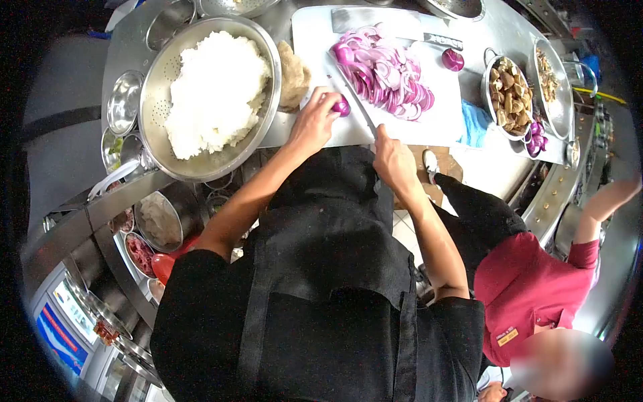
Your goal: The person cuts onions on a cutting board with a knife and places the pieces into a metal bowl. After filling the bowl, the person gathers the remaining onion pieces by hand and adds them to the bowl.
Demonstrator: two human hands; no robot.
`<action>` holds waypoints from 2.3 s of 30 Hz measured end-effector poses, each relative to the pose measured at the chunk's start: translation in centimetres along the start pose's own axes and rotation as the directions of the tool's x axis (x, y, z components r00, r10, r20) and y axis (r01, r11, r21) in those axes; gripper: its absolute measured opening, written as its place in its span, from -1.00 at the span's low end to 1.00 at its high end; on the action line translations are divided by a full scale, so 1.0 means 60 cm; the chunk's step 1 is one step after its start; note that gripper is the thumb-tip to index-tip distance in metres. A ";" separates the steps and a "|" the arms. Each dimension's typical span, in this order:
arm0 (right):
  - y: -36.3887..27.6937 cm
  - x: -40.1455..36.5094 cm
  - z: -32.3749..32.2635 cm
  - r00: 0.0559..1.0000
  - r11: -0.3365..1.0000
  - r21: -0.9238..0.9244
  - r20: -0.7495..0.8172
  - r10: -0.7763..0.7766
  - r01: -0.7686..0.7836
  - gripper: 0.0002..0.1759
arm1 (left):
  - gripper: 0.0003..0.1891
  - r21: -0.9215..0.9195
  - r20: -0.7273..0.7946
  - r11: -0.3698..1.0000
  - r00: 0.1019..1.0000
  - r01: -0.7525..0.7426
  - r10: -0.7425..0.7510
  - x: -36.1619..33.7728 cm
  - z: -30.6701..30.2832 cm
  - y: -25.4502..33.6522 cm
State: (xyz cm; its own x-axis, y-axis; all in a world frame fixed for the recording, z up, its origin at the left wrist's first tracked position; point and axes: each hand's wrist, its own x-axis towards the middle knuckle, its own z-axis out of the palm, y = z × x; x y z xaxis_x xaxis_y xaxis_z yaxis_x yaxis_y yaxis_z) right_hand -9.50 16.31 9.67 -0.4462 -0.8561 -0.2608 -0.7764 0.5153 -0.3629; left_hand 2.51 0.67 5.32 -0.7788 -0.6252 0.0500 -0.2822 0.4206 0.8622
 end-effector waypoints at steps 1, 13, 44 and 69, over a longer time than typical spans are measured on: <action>-0.001 0.003 0.004 0.998 0.998 -0.030 -0.028 -0.054 0.053 -0.76 | -0.65 0.043 0.039 0.996 0.997 -0.075 0.073 0.005 0.006 -0.003; -0.024 0.026 -0.032 0.993 0.999 -0.004 0.108 -0.040 0.041 -0.64 | -0.70 0.084 -0.042 0.969 0.970 -0.234 0.238 0.013 0.015 -0.012; -0.025 0.048 0.019 0.998 0.999 0.010 0.037 -0.051 0.051 -0.71 | -0.73 0.052 -0.151 0.977 0.965 -0.208 0.214 0.001 0.028 -0.020; -0.011 0.068 0.027 0.990 0.990 0.048 0.037 -0.135 0.133 -0.70 | -0.83 0.043 -0.211 0.973 0.950 -0.228 0.232 0.008 0.026 -0.022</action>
State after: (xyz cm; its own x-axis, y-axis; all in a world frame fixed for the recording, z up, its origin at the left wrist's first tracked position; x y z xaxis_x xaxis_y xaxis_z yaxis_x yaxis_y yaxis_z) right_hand -10.08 12.52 7.42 -0.3205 -0.9156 -0.2427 -0.8065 0.3981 -0.4372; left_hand 1.66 0.83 3.45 -0.6868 -0.6348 0.3540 -0.1207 0.5800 0.8056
